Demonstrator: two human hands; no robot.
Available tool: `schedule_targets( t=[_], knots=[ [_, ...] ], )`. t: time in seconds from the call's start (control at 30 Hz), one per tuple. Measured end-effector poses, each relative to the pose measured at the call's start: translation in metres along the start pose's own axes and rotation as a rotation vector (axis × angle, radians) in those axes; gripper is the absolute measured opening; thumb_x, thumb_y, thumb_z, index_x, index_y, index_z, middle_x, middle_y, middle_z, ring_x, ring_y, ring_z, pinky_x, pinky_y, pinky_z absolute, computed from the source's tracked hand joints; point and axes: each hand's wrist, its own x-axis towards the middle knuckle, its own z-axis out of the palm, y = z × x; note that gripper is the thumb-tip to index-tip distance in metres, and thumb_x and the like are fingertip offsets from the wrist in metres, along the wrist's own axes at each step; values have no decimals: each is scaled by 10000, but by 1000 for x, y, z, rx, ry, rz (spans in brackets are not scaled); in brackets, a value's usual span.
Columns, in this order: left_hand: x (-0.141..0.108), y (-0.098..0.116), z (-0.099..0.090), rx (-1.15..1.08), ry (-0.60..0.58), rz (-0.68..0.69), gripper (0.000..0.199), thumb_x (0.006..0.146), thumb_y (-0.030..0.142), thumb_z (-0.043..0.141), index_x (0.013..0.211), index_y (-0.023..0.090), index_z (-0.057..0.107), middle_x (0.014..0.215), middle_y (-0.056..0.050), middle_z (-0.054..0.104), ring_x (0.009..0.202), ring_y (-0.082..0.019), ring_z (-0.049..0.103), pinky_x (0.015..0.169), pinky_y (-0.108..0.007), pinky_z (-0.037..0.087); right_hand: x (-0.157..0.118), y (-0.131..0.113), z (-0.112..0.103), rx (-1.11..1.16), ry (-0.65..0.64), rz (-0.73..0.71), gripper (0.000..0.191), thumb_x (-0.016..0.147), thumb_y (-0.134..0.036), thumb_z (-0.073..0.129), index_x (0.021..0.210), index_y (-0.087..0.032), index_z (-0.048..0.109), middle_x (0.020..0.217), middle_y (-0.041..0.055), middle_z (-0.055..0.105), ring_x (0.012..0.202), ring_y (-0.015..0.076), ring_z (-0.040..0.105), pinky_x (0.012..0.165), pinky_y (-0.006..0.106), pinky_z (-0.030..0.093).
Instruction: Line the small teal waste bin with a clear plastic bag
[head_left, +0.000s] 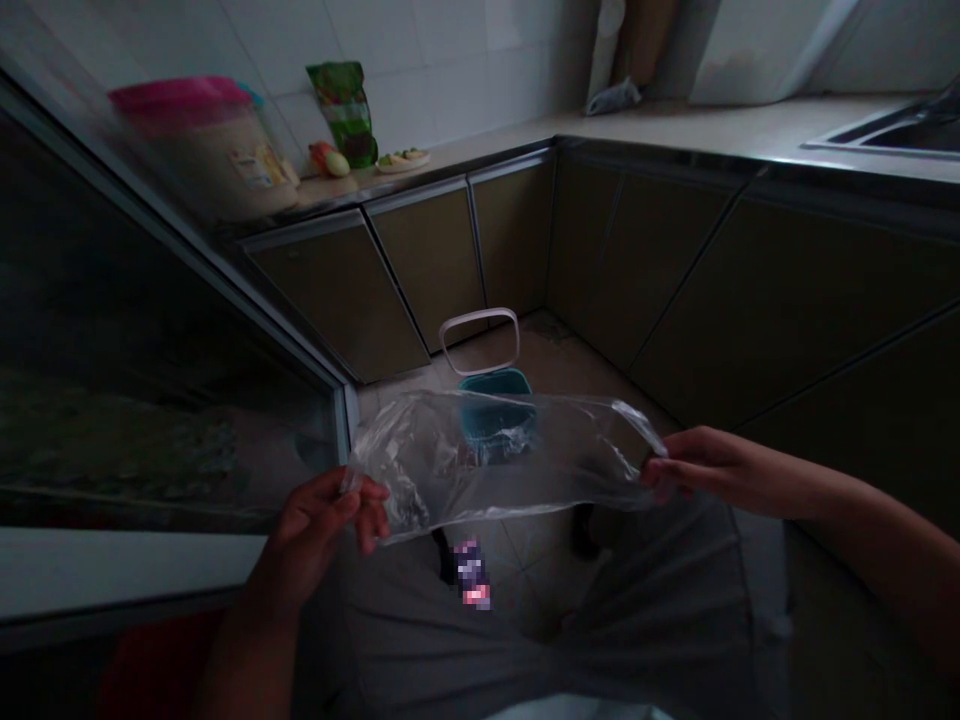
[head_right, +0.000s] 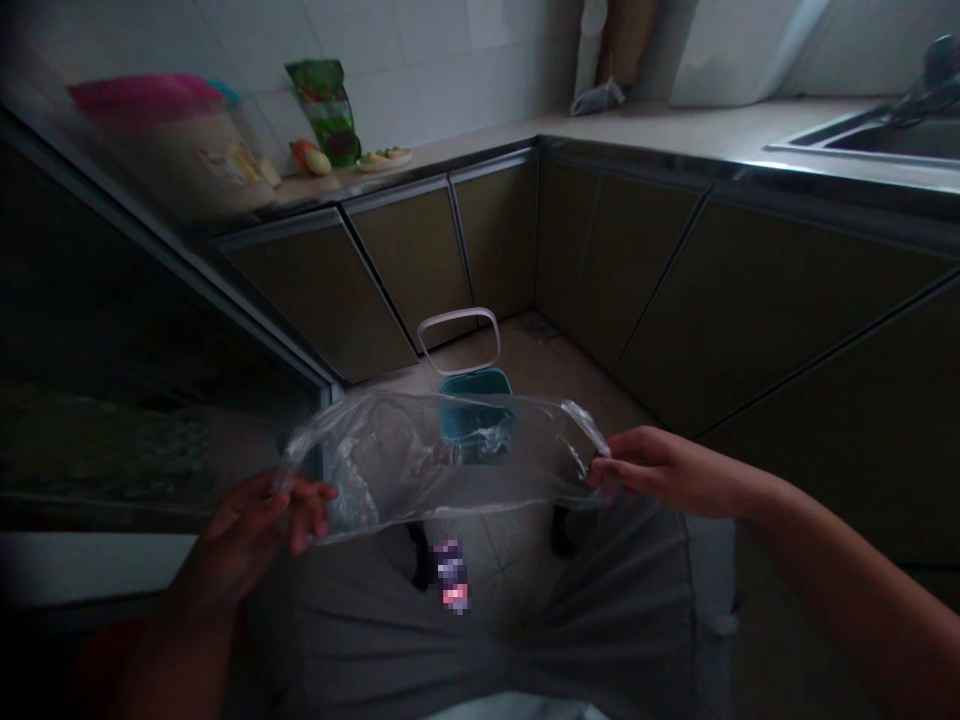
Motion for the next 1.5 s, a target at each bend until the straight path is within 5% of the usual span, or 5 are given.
schedule_targets(
  t=[0.2,0.53,0.83,1.1,1.5],
  knots=[
    [-3,-7,-8,-55,-39,-48,292,896,485,715,910,200,775,473,-9,624,533,-203,663,607,-314,536,-9,3,4,15,-25,14,657,832,-797,615,1053,-201,784,938,88,756,884,262,676,755,322,537],
    [36,-54,-12,56,6,-370,349,869,504,714,954,165,716,502,8,614,626,-197,680,694,-293,522,31,24,1,-54,14,77,722,804,-869,534,926,-182,720,857,79,721,718,186,602,625,274,465],
    [104,-100,-4,240,-183,-631,515,791,586,695,1088,166,686,576,-14,686,650,-236,718,688,-326,518,118,59,4,-184,-133,129,610,850,-767,526,763,-178,657,855,99,736,669,171,605,630,272,465],
    [153,-160,-7,395,-106,-778,518,758,538,659,1124,172,679,568,-15,678,657,-236,702,564,-265,385,195,63,2,-348,-87,257,352,956,-406,546,699,-170,595,820,91,704,651,152,611,623,261,455],
    [169,-197,-35,412,73,-884,527,750,524,687,1138,169,676,714,-49,736,676,-198,693,606,-274,446,240,71,-6,-632,-2,311,289,979,-327,551,814,-151,711,828,108,755,734,185,666,670,278,429]
  ],
)
